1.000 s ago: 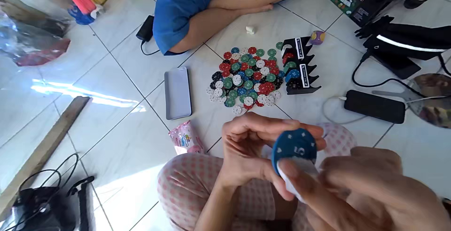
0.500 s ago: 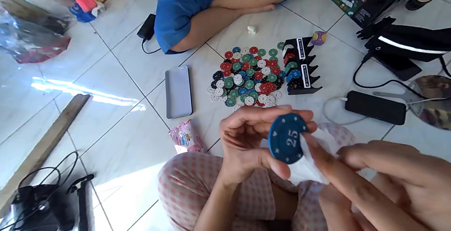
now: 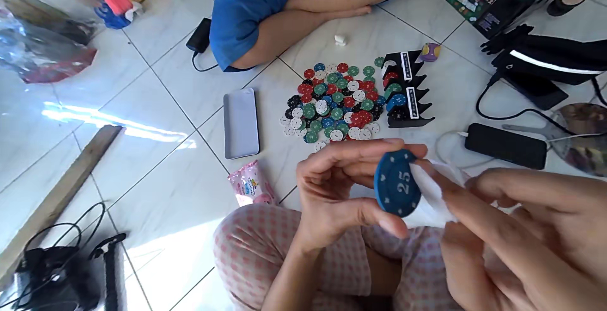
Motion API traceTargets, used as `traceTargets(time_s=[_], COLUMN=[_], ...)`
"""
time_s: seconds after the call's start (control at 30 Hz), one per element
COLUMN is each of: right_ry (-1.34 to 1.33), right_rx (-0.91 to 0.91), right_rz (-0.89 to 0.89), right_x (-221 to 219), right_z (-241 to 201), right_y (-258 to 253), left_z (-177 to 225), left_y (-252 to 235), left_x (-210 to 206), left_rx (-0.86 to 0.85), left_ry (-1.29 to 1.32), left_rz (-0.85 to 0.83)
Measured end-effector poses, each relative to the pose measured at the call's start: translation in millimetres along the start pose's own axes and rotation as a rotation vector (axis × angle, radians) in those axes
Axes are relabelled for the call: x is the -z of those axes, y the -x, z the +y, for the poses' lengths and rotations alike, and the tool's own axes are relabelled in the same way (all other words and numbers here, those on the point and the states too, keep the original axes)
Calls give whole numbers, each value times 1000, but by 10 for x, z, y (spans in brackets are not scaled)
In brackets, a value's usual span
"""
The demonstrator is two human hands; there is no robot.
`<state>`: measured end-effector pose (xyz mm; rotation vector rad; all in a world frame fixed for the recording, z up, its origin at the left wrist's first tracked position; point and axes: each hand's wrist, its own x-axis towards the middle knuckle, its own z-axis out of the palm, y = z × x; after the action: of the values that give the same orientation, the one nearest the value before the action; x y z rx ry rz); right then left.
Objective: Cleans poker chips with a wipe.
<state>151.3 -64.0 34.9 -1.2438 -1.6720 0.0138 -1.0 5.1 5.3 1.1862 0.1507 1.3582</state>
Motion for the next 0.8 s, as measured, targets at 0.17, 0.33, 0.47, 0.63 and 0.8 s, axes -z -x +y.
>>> traceTargets(time_s=[0.17, 0.33, 0.47, 0.63, 0.8], right_ry=[-41, -40, -20, -36, -45], right_rx=[35, -1, 4, 34, 29], right_rz=[-23, 34, 12, -43, -12], right_x=[-19, -82, -23, 25, -49], right_z=[-60, 3, 31, -30, -33], right_y=[-1, 4, 1, -3, 3], left_z=[-1, -1, -3, 22, 17], left_y=[-1, -2, 0, -13, -10], left_x=[-31, -68, -54, -5, -23], left_rx=[24, 32, 24, 6, -1], left_ry=[-61, -50, -51, -90, -157], left_rz=[-3, -35, -11, 35, -16])
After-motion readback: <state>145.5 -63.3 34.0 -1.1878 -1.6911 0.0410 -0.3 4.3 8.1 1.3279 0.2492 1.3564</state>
